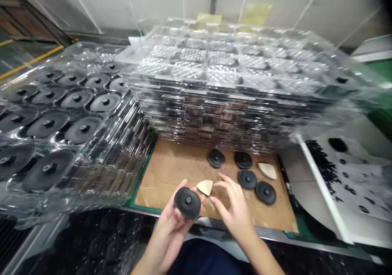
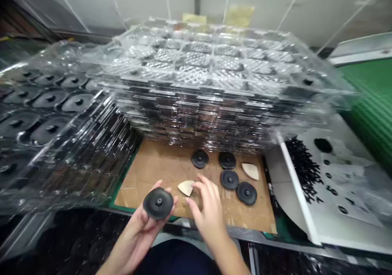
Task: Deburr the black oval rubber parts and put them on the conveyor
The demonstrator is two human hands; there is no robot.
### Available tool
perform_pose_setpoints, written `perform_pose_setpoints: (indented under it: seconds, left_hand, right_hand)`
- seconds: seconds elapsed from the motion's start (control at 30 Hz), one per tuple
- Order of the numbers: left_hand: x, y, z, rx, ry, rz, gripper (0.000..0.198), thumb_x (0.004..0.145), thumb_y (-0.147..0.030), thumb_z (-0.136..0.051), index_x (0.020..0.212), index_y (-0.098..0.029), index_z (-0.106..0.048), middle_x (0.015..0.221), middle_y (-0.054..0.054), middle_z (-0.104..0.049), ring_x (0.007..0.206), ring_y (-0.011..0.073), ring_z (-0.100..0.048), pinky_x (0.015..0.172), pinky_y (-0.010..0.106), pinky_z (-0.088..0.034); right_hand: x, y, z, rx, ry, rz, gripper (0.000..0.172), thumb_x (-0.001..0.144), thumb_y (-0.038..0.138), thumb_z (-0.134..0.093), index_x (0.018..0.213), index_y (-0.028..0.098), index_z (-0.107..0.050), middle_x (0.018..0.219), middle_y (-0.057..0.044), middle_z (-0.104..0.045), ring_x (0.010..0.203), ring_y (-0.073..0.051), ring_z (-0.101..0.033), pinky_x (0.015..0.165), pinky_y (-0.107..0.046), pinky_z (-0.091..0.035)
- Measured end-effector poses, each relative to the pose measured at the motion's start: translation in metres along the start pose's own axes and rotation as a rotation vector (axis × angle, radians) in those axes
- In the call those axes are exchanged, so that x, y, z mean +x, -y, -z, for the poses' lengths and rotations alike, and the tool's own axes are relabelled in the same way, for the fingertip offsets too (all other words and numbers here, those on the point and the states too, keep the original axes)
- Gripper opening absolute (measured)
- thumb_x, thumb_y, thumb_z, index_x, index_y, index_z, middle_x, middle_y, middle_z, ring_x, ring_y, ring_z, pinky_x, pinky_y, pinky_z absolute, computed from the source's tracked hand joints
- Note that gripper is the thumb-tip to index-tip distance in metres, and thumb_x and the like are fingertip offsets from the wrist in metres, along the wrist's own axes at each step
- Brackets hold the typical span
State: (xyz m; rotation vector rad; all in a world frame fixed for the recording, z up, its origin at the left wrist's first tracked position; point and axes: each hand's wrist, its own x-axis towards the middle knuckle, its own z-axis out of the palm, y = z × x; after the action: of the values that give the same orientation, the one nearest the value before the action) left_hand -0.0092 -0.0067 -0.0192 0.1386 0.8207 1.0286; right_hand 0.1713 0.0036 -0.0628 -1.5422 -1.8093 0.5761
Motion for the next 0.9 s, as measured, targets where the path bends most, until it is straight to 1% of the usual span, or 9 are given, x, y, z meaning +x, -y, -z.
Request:
perform_pose_setpoints:
  seconds: [0.13,0.23,0.3,0.37,0.47,0.53,0.67,0.8,0.9]
  left_hand:
    - [0.016,-0.01,0.002,-0.083,-0.007,-0.085,0.05,0.074,-0.036,-0.071,0.122,-0.029,-0.059,0.129,0.009,-0.063,0.12,0.0285,-0.057,0.113,0.046,-0.029]
    - [0.023,-0.011,0.0,-0.108,-0.031,-0.099,0.054,0.069,-0.036,-0.076,0.121,-0.029,-0.06,0.129,0.009,-0.063,0.122,0.0296,-0.054,0.111,0.045,-0.033]
    - [0.026,-0.012,-0.003,-0.109,-0.052,-0.097,0.056,0.066,-0.035,-0.078,0.119,-0.031,-0.061,0.13,0.008,-0.062,0.122,0.0291,-0.055,0.106,0.042,-0.04]
    - [0.029,-0.014,-0.005,-0.103,-0.062,-0.105,0.056,0.063,-0.035,-0.08,0.116,-0.032,-0.062,0.13,0.007,-0.063,0.12,0.0282,-0.057,0.099,0.037,-0.047]
    - [0.034,-0.016,-0.01,-0.09,-0.069,-0.154,0.057,0.058,-0.033,-0.083,0.112,-0.032,-0.064,0.126,0.005,-0.065,0.116,0.0261,-0.06,0.091,0.03,-0.053]
    - [0.035,-0.016,-0.013,-0.082,-0.079,-0.19,0.054,0.058,-0.027,-0.084,0.109,-0.032,-0.066,0.121,0.003,-0.068,0.112,0.0228,-0.063,0.087,0.024,-0.053]
    - [0.033,-0.016,-0.018,-0.084,-0.068,-0.207,0.05,0.059,-0.021,-0.084,0.104,-0.033,-0.067,0.114,0.0,-0.071,0.104,0.0196,-0.067,0.082,0.02,-0.054]
    - [0.029,-0.014,-0.02,-0.102,-0.079,-0.255,0.05,0.056,-0.016,-0.085,0.101,-0.033,-0.068,0.111,-0.002,-0.073,0.105,0.0194,-0.067,0.085,0.021,-0.054]
    - [0.027,-0.012,-0.022,-0.119,-0.039,-0.248,0.05,0.058,-0.015,-0.083,0.101,-0.035,-0.067,0.112,-0.002,-0.072,0.104,0.0215,-0.067,0.085,0.026,-0.055]
  right_hand:
    - [0.012,-0.023,-0.036,-0.014,0.048,0.008,0.018,0.086,0.03,-0.058,0.1,0.02,-0.064,0.112,-0.013,-0.065,0.106,-0.029,-0.056,0.089,-0.05,-0.047]
    - [0.01,-0.029,-0.046,-0.005,0.039,0.045,0.017,0.087,0.027,-0.057,0.1,0.022,-0.067,0.105,-0.01,-0.067,0.099,-0.026,-0.059,0.087,-0.046,-0.049]
    - [0.012,-0.026,-0.038,0.011,0.018,0.058,0.015,0.087,0.027,-0.058,0.098,0.023,-0.068,0.1,-0.008,-0.068,0.095,-0.024,-0.061,0.083,-0.042,-0.051]
    - [0.02,-0.016,-0.021,0.034,-0.008,0.046,0.016,0.087,0.026,-0.058,0.101,0.023,-0.067,0.1,-0.007,-0.068,0.094,-0.021,-0.062,0.081,-0.039,-0.052]
    - [0.036,0.013,0.004,0.084,-0.067,0.045,0.021,0.088,0.021,-0.057,0.107,0.022,-0.064,0.107,-0.008,-0.065,0.1,-0.02,-0.06,0.083,-0.036,-0.052]
    - [0.043,0.036,0.014,0.068,-0.11,0.108,0.021,0.086,0.017,-0.059,0.105,0.022,-0.067,0.108,-0.009,-0.064,0.099,-0.02,-0.058,0.083,-0.035,-0.051]
    - [0.045,0.064,0.017,0.038,-0.055,0.261,0.023,0.083,0.01,-0.059,0.101,0.017,-0.071,0.1,-0.01,-0.063,0.09,-0.019,-0.055,0.075,-0.031,-0.051]
    - [0.04,0.066,0.015,-0.013,-0.112,0.247,0.02,0.082,0.009,-0.06,0.096,0.017,-0.073,0.098,-0.011,-0.064,0.088,-0.019,-0.055,0.075,-0.032,-0.05]
    - [0.036,0.066,0.018,0.005,-0.053,0.292,0.023,0.082,0.011,-0.06,0.101,0.019,-0.072,0.103,-0.01,-0.063,0.091,-0.019,-0.055,0.076,-0.031,-0.05]
